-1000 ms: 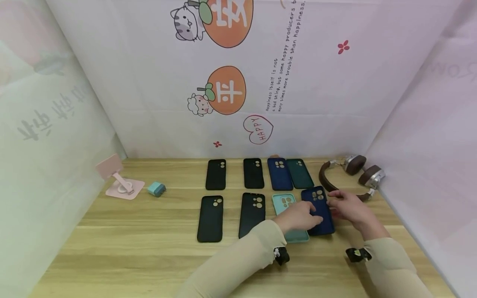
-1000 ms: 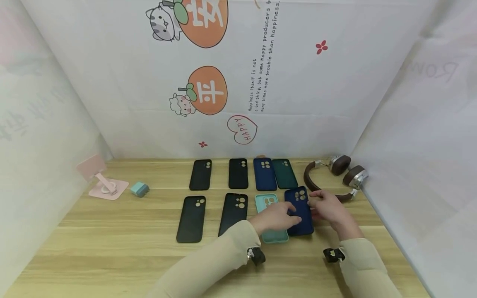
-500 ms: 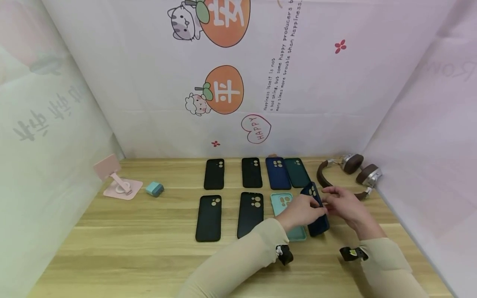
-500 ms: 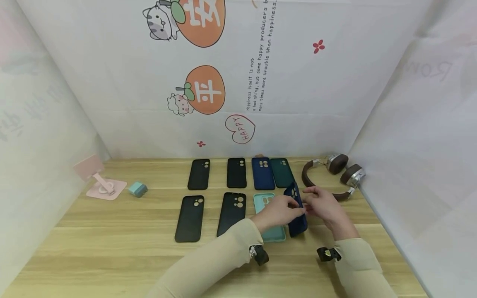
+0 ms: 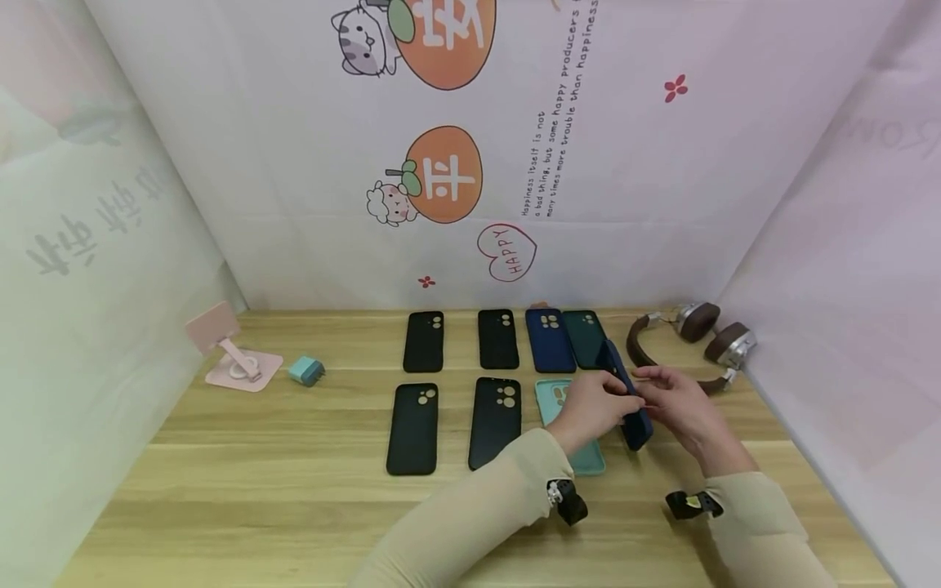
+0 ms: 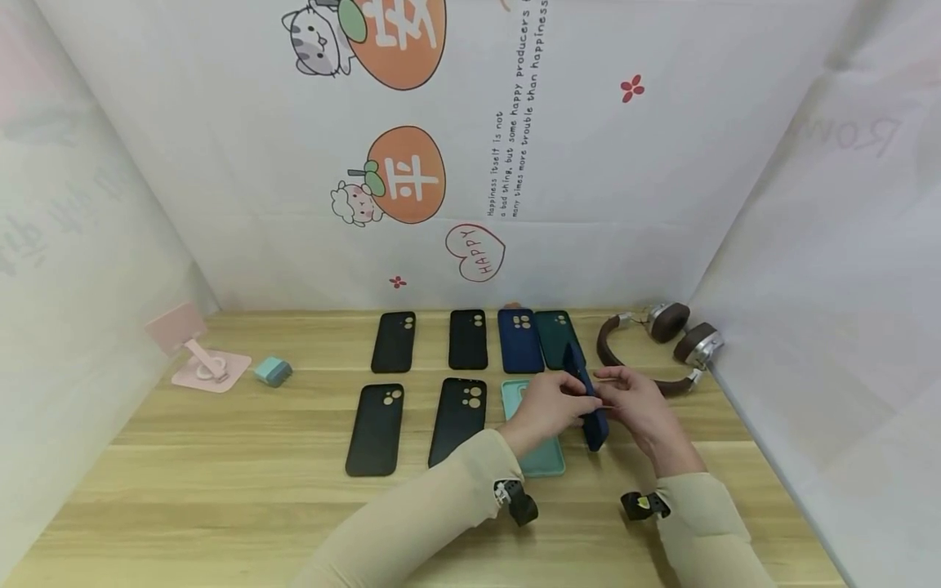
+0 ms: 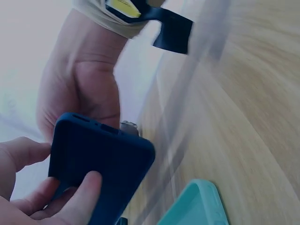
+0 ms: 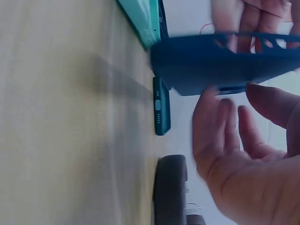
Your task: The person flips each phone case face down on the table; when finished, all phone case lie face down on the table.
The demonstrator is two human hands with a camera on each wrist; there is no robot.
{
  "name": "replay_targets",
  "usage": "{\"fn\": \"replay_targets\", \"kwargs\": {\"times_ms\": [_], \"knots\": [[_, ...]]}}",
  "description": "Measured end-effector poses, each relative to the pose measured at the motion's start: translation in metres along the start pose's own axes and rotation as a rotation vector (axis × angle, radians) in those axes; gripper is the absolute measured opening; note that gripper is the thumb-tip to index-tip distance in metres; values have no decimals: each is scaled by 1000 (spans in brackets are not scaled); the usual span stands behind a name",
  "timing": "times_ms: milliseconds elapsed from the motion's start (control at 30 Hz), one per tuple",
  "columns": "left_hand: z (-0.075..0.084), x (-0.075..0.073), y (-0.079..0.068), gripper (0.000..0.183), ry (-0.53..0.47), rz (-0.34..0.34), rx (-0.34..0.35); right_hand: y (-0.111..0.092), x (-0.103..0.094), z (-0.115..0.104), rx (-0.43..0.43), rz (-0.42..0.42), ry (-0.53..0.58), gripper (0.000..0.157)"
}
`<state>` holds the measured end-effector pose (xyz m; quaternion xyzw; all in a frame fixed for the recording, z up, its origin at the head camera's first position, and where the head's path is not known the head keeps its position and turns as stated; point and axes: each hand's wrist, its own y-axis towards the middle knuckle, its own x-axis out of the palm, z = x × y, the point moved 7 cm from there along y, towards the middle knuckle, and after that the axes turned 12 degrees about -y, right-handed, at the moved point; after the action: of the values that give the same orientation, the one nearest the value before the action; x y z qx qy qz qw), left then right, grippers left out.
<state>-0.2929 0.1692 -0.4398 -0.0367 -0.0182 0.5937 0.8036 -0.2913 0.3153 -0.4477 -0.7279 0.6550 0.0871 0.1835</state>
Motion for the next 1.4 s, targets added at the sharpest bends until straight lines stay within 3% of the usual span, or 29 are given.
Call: {"fn": "replay_targets", "kwargs": {"times_ms": [200, 467, 567, 767, 1133, 1400], "knots": [[1, -3, 0, 14, -116, 6, -1, 3, 2, 10, 54, -5, 109, 50], [4, -8, 2, 17, -244, -13, 57, 5, 7, 10, 74, -34, 302, 51], [4, -9, 3, 28, -293, -20, 74, 6, 7, 7, 65, -23, 333, 50], [4, -11, 6, 67, -414, -46, 98, 7, 3, 3, 31, 29, 278, 50], [-1, -13, 6, 59, -208, -25, 83, -1, -12, 12, 70, 123, 122, 63], [-4, -16, 9, 54, -59, -41, -5, -3, -20, 15, 56, 150, -42, 61]]}}
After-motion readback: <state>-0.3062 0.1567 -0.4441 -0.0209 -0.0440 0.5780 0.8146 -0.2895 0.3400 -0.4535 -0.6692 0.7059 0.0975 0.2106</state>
